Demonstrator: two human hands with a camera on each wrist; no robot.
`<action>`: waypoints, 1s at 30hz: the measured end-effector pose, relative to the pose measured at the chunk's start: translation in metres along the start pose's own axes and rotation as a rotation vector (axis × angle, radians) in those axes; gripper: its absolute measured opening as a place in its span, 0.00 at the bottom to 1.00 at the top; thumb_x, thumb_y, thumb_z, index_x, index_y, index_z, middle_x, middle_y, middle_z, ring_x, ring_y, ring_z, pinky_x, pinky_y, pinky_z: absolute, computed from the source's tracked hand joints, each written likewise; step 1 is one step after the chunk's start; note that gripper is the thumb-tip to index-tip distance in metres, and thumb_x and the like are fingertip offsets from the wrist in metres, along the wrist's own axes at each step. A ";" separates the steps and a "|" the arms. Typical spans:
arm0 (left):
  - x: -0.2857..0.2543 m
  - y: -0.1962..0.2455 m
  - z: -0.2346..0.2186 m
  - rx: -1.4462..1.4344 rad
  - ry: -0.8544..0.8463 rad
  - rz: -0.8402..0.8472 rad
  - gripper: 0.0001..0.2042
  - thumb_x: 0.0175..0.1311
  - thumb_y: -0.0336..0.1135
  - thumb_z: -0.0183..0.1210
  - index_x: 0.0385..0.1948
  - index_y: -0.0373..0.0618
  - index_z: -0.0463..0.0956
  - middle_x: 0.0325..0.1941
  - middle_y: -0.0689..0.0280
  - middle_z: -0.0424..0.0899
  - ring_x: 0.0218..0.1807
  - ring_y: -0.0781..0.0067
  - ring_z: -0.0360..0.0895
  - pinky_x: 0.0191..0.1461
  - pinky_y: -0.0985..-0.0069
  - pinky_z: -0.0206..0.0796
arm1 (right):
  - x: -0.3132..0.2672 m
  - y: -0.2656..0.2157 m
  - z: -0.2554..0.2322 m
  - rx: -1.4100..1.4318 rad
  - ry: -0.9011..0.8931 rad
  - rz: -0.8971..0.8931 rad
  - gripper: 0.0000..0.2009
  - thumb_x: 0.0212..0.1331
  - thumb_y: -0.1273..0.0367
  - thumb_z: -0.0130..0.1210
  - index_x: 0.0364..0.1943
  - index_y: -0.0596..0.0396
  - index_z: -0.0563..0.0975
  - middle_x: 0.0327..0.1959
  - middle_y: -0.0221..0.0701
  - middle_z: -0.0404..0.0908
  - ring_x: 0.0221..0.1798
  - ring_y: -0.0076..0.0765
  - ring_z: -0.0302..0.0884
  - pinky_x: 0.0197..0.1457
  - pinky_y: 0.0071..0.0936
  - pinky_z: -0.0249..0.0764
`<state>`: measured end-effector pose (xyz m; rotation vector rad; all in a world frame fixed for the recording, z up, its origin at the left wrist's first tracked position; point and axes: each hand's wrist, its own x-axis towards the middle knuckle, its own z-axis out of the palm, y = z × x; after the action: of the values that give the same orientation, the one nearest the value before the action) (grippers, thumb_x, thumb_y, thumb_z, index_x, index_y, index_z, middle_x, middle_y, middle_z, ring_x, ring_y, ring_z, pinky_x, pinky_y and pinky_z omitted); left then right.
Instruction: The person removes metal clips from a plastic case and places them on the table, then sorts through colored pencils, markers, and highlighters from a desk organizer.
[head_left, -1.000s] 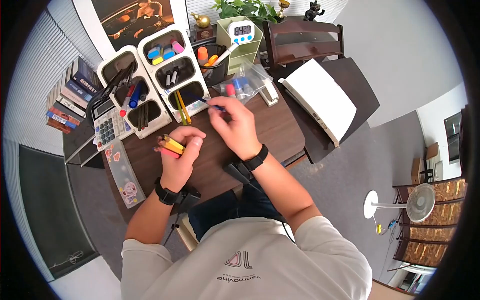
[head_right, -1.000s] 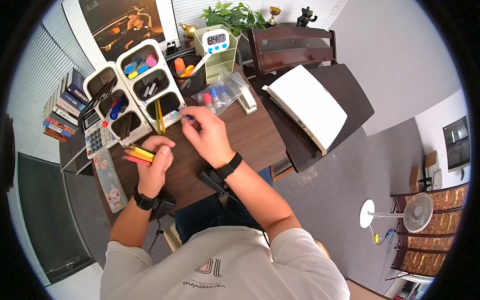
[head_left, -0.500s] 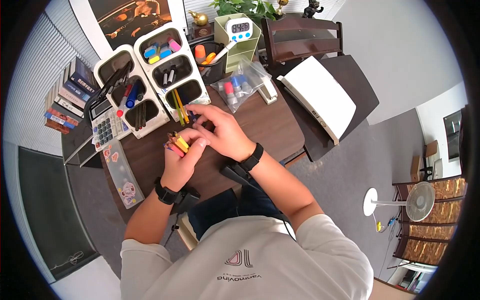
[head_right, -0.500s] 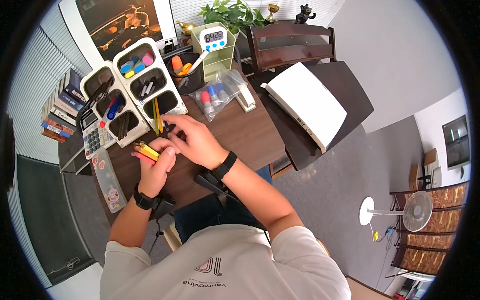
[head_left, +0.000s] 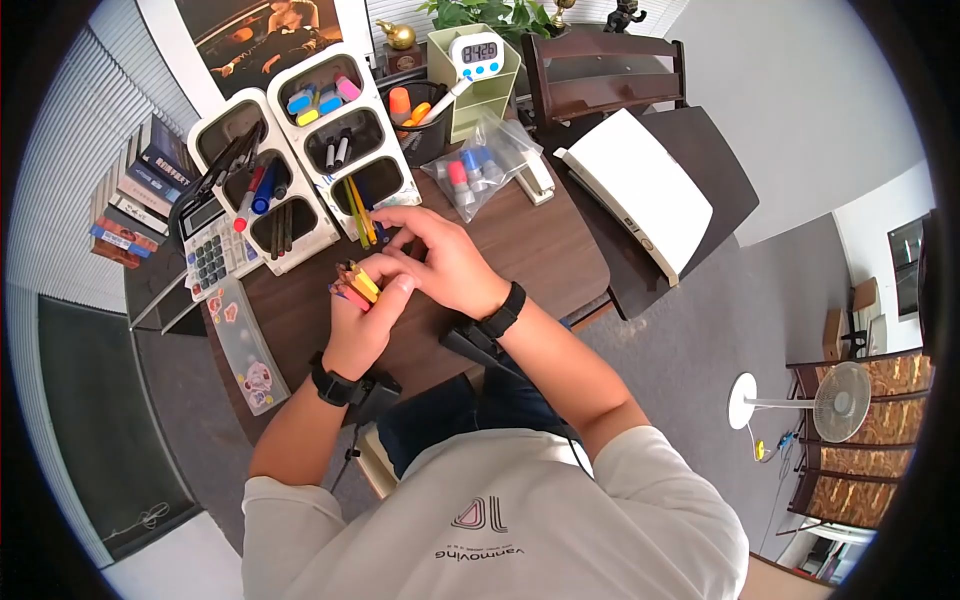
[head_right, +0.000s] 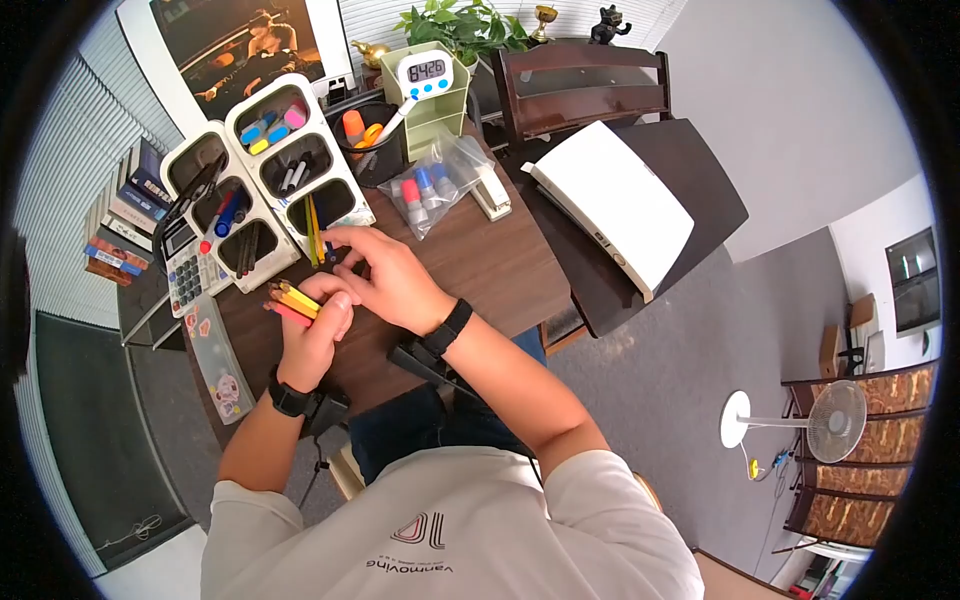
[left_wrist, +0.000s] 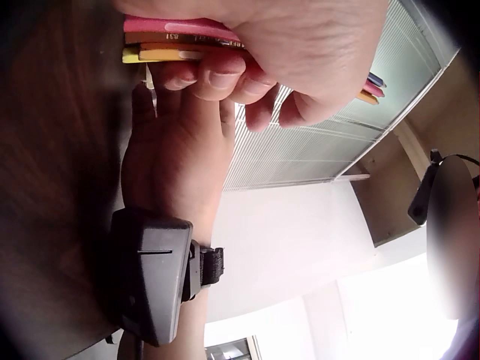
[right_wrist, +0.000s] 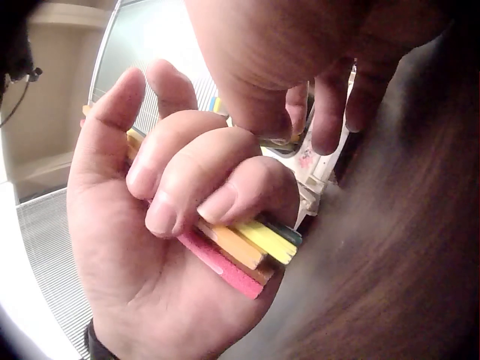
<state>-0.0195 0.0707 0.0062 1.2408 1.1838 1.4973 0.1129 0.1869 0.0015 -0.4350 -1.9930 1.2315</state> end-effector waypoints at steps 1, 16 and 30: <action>0.001 0.001 0.000 0.009 -0.001 0.006 0.07 0.77 0.31 0.54 0.39 0.37 0.76 0.24 0.72 0.71 0.24 0.86 0.63 0.29 0.82 0.53 | 0.000 0.002 0.001 0.004 0.004 -0.005 0.27 0.59 0.79 0.66 0.66 0.56 0.76 0.57 0.42 0.83 0.44 0.37 0.89 0.48 0.31 0.84; 0.002 -0.011 0.000 0.020 -0.059 -0.060 0.06 0.76 0.29 0.56 0.38 0.37 0.78 0.26 0.72 0.74 0.24 0.87 0.65 0.28 0.83 0.56 | -0.002 0.010 0.000 -0.008 0.043 -0.049 0.27 0.64 0.83 0.57 0.68 0.53 0.78 0.51 0.37 0.84 0.39 0.27 0.82 0.47 0.27 0.81; 0.003 -0.012 0.000 -0.088 -0.075 -0.114 0.08 0.78 0.36 0.59 0.40 0.42 0.83 0.27 0.74 0.78 0.26 0.88 0.69 0.31 0.82 0.61 | -0.007 0.002 0.002 0.023 0.235 -0.033 0.19 0.66 0.80 0.57 0.61 0.56 0.80 0.46 0.37 0.86 0.44 0.29 0.85 0.48 0.27 0.81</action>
<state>-0.0193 0.0757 -0.0051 1.1415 1.1090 1.3929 0.1163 0.1821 -0.0040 -0.5094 -1.7781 1.1273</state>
